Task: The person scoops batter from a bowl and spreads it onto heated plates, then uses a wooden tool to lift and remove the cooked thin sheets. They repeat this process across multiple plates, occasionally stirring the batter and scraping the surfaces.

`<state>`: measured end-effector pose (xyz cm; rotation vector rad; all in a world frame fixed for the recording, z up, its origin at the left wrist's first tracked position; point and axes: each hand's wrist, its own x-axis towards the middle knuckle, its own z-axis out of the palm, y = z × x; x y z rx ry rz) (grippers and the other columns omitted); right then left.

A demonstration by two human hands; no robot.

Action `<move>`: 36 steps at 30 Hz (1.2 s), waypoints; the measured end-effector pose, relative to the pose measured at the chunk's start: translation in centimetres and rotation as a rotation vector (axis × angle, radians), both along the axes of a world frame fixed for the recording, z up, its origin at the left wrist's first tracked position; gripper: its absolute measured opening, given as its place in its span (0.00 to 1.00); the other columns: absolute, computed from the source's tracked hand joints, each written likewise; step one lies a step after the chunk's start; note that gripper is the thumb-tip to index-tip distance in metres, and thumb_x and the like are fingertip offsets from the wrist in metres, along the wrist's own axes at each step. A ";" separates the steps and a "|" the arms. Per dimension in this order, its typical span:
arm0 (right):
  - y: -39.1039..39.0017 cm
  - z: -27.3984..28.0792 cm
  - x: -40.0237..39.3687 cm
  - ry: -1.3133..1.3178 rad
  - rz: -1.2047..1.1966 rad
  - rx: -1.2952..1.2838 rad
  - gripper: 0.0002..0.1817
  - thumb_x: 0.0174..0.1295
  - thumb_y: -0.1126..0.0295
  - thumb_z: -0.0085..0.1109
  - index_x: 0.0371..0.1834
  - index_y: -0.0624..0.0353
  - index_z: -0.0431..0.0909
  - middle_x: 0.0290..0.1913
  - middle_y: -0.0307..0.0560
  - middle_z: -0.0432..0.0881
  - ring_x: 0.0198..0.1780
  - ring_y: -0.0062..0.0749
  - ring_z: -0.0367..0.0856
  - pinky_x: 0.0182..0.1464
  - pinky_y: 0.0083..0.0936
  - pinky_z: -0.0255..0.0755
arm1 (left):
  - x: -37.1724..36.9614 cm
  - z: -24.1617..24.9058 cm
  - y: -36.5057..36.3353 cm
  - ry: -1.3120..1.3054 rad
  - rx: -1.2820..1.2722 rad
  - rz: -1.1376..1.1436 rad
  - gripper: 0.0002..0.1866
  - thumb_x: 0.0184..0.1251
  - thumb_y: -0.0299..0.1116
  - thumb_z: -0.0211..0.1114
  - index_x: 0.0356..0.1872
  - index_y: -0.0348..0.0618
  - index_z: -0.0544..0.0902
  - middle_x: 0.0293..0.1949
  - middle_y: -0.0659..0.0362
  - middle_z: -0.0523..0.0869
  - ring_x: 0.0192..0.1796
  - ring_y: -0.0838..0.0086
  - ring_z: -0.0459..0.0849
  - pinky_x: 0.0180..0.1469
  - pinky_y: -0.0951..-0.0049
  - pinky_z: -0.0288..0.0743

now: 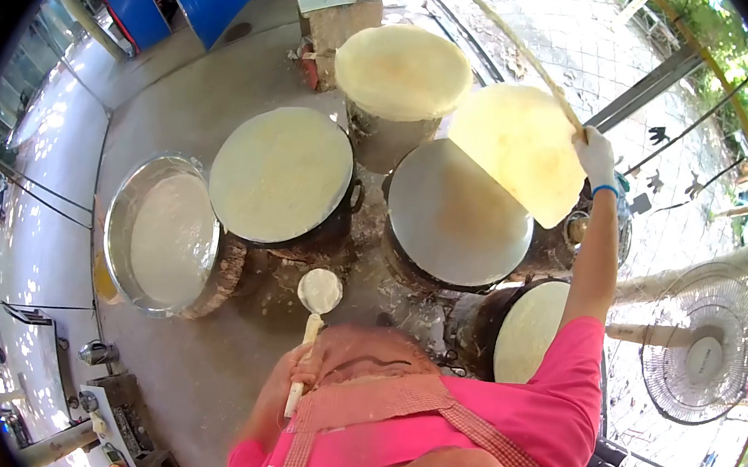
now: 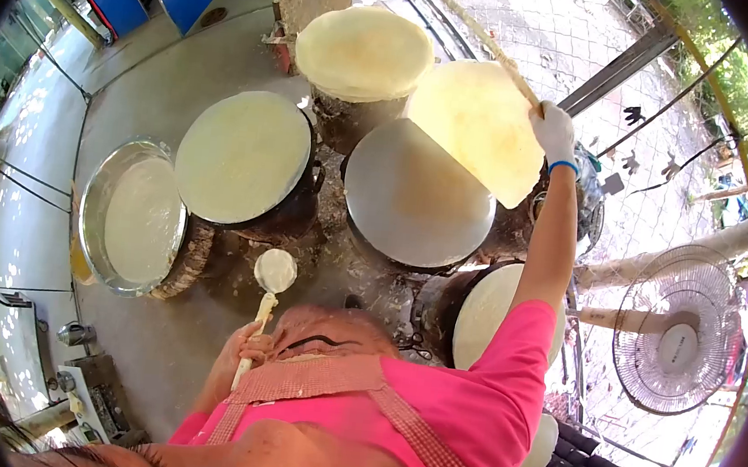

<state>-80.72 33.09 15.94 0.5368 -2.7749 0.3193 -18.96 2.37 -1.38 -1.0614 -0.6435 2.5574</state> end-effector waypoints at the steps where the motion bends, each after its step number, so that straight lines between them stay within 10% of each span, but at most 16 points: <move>1: 0.1 1.4 -0.8 0.037 0.006 0.011 0.18 0.60 0.57 0.51 0.41 0.60 0.79 0.36 0.63 0.82 0.41 0.57 0.81 0.46 0.45 0.74 | 0.0 0.0 -0.1 0.007 0.014 0.020 0.11 0.73 0.39 0.53 0.49 0.50 0.77 0.19 0.63 0.63 0.14 0.83 0.60 0.12 0.82 0.56; 21: -24.7 14.5 0.1 0.075 0.102 0.528 0.17 0.54 0.67 0.50 0.43 0.61 0.82 0.46 0.59 0.82 0.51 0.53 0.80 0.55 0.42 0.73 | 5.0 1.4 -8.8 -0.038 -0.172 0.151 0.06 0.71 0.37 0.56 0.43 0.51 0.76 0.19 0.66 0.63 0.14 0.86 0.60 0.12 0.85 0.55; 28: -28.1 17.1 -6.2 -0.415 0.116 -0.425 0.10 0.47 0.71 0.56 0.18 0.68 0.76 0.14 0.53 0.72 0.13 0.36 0.70 0.16 0.34 0.62 | 2.5 1.1 -7.5 0.118 -0.108 0.332 0.08 0.71 0.36 0.55 0.44 0.46 0.77 0.18 0.66 0.62 0.15 0.85 0.61 0.16 0.83 0.58; 31: -27.0 8.5 -10.3 -0.546 0.247 -1.105 0.09 0.51 0.69 0.57 0.16 0.59 0.73 0.13 0.42 0.69 0.11 0.28 0.66 0.12 0.29 0.56 | 0.7 2.0 -6.4 0.093 0.013 0.460 0.09 0.72 0.35 0.53 0.46 0.45 0.77 0.17 0.66 0.62 0.15 0.84 0.61 0.17 0.83 0.58; 36: -28.8 -8.6 -14.1 -0.718 -0.034 -1.380 0.08 0.58 0.71 0.44 0.24 0.59 0.70 0.14 0.46 0.70 0.10 0.33 0.67 0.11 0.30 0.59 | -1.3 4.0 -4.9 0.061 -0.020 0.523 0.10 0.72 0.35 0.53 0.46 0.44 0.77 0.17 0.66 0.62 0.15 0.84 0.60 0.18 0.82 0.58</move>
